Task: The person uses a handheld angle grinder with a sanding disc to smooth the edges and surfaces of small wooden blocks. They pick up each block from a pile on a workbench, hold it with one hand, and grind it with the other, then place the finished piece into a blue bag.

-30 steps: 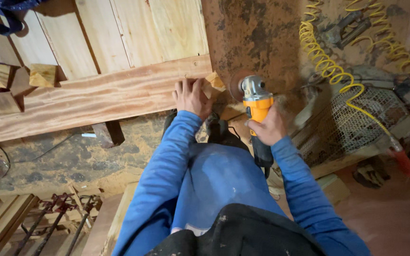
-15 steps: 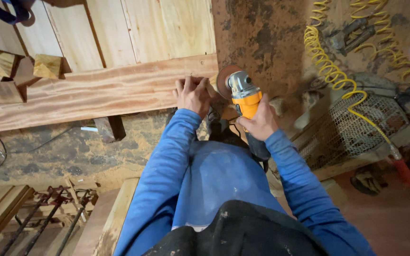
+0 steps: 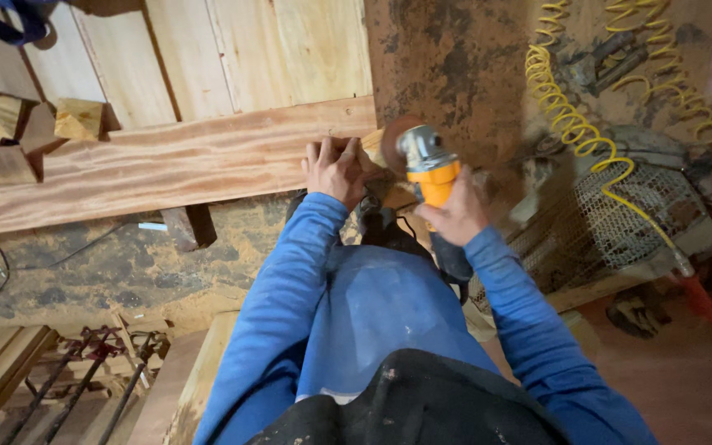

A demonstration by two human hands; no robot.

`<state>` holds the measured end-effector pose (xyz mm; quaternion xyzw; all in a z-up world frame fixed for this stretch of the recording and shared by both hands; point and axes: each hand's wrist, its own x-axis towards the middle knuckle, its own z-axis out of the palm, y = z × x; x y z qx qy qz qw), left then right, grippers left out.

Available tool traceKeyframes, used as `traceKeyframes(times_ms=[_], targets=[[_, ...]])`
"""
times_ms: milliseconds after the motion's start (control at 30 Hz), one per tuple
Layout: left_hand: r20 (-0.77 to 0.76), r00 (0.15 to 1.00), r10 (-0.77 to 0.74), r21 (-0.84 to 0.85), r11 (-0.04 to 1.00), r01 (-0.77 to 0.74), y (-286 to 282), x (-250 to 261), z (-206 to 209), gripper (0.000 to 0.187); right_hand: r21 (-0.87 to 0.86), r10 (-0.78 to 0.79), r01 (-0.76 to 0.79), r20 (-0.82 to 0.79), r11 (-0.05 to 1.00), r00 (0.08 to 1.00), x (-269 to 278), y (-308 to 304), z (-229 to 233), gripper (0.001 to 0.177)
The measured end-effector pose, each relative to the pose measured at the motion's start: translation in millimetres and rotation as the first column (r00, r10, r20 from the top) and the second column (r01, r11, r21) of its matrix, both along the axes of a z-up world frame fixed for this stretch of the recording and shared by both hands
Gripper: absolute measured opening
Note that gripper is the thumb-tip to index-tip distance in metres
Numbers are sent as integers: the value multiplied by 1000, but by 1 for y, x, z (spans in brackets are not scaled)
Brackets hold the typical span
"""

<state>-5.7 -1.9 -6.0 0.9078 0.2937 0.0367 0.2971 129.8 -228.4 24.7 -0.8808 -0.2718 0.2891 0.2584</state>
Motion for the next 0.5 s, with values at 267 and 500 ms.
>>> traceKeyframes(times_ms=[267,500], targets=[[30,999,-16,-3,1000,16,3,-1,4,65,60,-97,104,-119,993,988,-5,0,-2,86],[44,999,-6,-31,999,7,1,1,4,65,85,-96,99,-37,991,995,-5,-8,5,78]])
